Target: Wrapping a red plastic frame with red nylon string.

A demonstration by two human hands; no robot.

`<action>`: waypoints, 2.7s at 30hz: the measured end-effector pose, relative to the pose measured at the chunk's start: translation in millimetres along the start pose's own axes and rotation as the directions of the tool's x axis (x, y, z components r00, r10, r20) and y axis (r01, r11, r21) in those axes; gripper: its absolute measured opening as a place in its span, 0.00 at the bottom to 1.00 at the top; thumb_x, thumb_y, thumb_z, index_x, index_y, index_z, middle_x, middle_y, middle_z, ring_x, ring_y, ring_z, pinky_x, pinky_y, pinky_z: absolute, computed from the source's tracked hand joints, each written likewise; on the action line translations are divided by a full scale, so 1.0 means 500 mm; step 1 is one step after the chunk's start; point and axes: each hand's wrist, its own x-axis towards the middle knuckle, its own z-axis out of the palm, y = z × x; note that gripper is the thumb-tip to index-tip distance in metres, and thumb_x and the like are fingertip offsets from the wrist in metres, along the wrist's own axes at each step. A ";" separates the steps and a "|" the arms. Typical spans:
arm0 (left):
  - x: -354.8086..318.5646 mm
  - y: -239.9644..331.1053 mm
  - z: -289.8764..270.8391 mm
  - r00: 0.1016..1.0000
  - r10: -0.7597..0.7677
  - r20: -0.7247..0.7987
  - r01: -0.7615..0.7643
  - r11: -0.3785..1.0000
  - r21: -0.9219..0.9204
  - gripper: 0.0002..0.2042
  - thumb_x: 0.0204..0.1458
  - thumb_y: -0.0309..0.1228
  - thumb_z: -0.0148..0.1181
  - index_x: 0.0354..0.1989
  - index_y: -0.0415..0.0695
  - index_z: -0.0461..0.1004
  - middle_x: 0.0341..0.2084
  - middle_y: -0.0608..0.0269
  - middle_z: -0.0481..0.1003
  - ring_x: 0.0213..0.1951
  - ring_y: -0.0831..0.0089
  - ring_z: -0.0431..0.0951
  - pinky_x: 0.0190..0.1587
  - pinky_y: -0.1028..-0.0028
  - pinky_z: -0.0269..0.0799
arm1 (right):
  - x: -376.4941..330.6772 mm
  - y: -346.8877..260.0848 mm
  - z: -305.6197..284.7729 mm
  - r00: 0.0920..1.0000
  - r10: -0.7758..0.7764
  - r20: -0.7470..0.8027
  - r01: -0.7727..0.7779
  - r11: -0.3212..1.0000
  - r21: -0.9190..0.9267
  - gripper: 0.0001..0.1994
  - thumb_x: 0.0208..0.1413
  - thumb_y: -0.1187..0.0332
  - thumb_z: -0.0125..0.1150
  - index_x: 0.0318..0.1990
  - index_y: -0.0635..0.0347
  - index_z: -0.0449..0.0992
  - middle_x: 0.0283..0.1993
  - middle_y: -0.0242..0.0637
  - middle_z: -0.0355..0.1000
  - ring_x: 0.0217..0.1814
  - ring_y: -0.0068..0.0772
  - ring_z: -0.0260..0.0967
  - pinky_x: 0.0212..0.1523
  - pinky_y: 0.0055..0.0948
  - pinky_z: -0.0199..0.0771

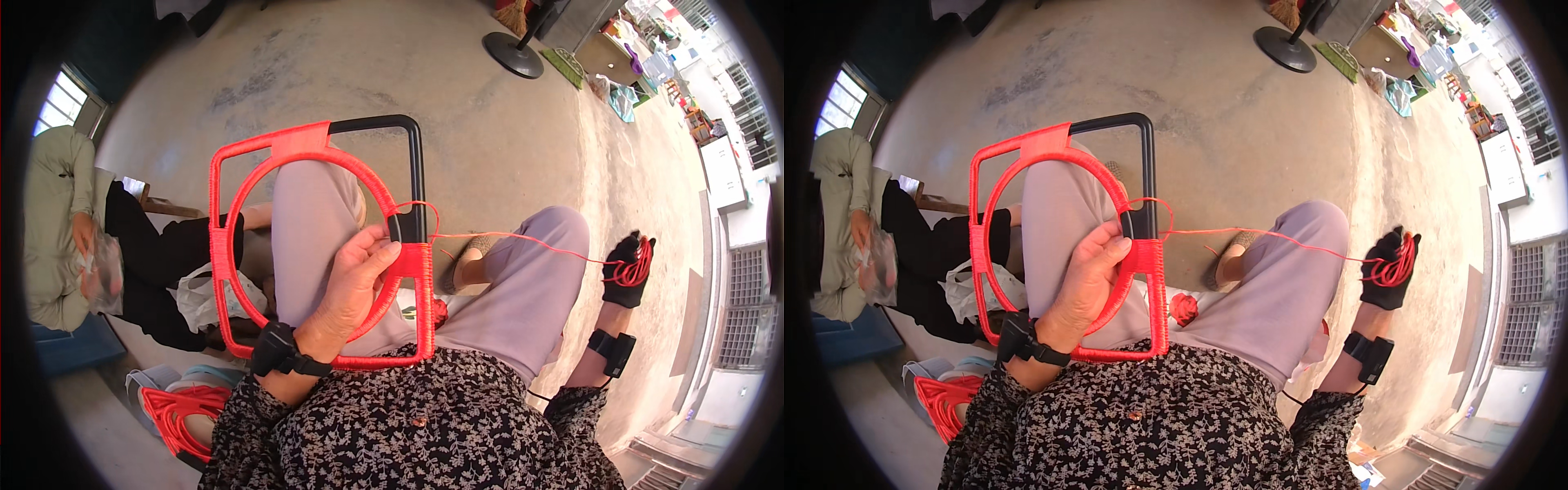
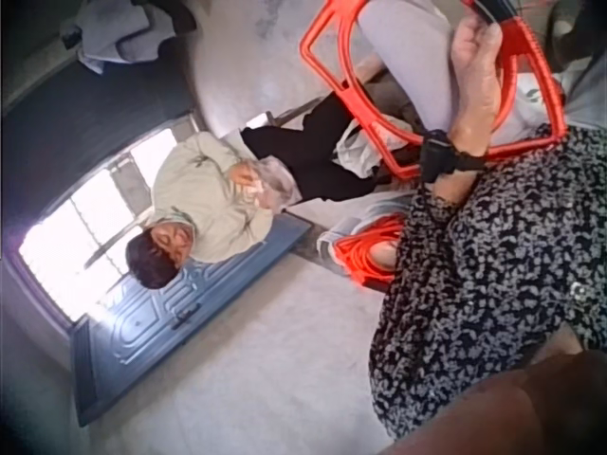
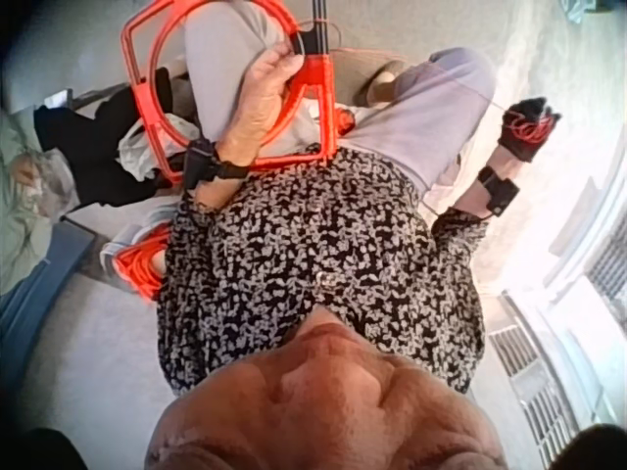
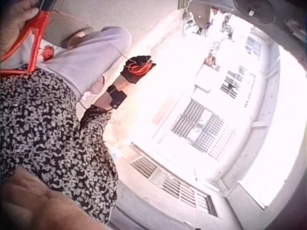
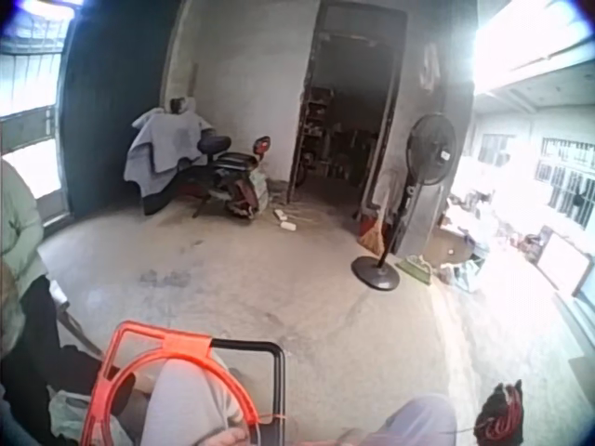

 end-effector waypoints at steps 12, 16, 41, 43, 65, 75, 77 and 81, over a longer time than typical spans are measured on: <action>0.006 -0.016 -0.019 0.999 -0.035 0.030 0.032 0.996 0.088 0.09 0.58 0.25 0.52 0.46 0.38 0.69 0.41 0.61 0.75 0.43 0.77 0.76 0.51 0.75 0.71 | -0.146 0.342 0.234 0.663 0.689 0.292 -0.104 0.472 -0.876 0.20 0.61 0.55 0.48 0.47 0.64 0.73 0.37 0.33 0.73 0.26 0.19 0.65 0.29 0.21 0.66; -0.003 -0.005 -0.008 0.999 -0.038 -0.008 0.039 0.989 0.144 0.07 0.59 0.28 0.53 0.44 0.40 0.70 0.37 0.63 0.77 0.37 0.79 0.77 0.40 0.77 0.75 | -0.145 0.337 0.227 0.661 0.743 0.107 -0.037 0.174 -0.984 0.19 0.62 0.55 0.48 0.40 0.64 0.76 0.24 0.31 0.69 0.25 0.20 0.64 0.29 0.21 0.64; 0.005 -0.007 -0.015 0.993 -0.097 -0.062 0.105 0.982 0.156 0.07 0.59 0.33 0.53 0.32 0.45 0.69 0.23 0.66 0.75 0.21 0.79 0.75 0.22 0.79 0.73 | -0.121 0.243 0.174 0.818 0.163 0.552 0.562 -0.018 -0.827 0.09 0.56 0.68 0.56 0.39 0.64 0.73 0.30 0.33 0.74 0.31 0.22 0.71 0.33 0.23 0.69; 0.004 -0.011 -0.022 0.995 -0.062 -0.083 0.076 0.980 0.184 0.06 0.59 0.32 0.52 0.33 0.44 0.69 0.25 0.67 0.75 0.24 0.80 0.75 0.25 0.79 0.73 | -0.143 0.219 0.195 0.896 0.394 0.205 0.118 0.233 -0.965 0.09 0.56 0.68 0.57 0.40 0.64 0.73 0.30 0.33 0.74 0.31 0.21 0.70 0.32 0.23 0.70; -0.024 -0.007 0.021 0.751 0.653 0.100 -0.459 0.406 0.790 0.05 0.58 0.22 0.53 0.40 0.37 0.70 0.31 0.67 0.72 0.32 0.83 0.71 0.37 0.81 0.69 | -0.207 0.378 0.320 0.380 0.184 0.907 0.891 0.192 -0.412 0.22 0.43 0.76 0.62 0.50 0.57 0.71 0.47 0.41 0.72 0.54 0.43 0.67 0.50 0.38 0.69; 0.000 -0.018 -0.018 0.878 0.464 -0.121 -0.297 0.725 0.621 0.10 0.57 0.26 0.54 0.44 0.35 0.67 0.36 0.63 0.72 0.34 0.82 0.72 0.36 0.82 0.70 | -0.016 0.156 0.142 0.994 0.098 0.043 -0.041 0.716 -0.697 0.10 0.59 0.65 0.55 0.41 0.62 0.72 0.22 0.28 0.65 0.25 0.23 0.66 0.31 0.22 0.68; 0.008 -0.021 -0.015 0.897 0.428 -0.114 -0.292 0.765 0.574 0.10 0.57 0.26 0.54 0.45 0.35 0.67 0.36 0.63 0.72 0.34 0.82 0.72 0.37 0.82 0.70 | 0.070 0.052 0.006 0.998 0.028 0.059 -0.008 0.949 -0.316 0.05 0.62 0.68 0.51 0.37 0.58 0.70 0.20 0.27 0.63 0.21 0.22 0.63 0.25 0.21 0.64; 0.010 -0.019 -0.018 0.928 0.345 -0.139 -0.246 0.850 0.466 0.10 0.58 0.26 0.54 0.44 0.35 0.67 0.34 0.63 0.73 0.34 0.83 0.72 0.37 0.81 0.70 | 0.062 0.034 0.009 0.985 -0.087 -0.148 0.055 0.977 -0.204 0.05 0.62 0.68 0.50 0.34 0.57 0.68 0.20 0.22 0.59 0.20 0.17 0.57 0.23 0.20 0.59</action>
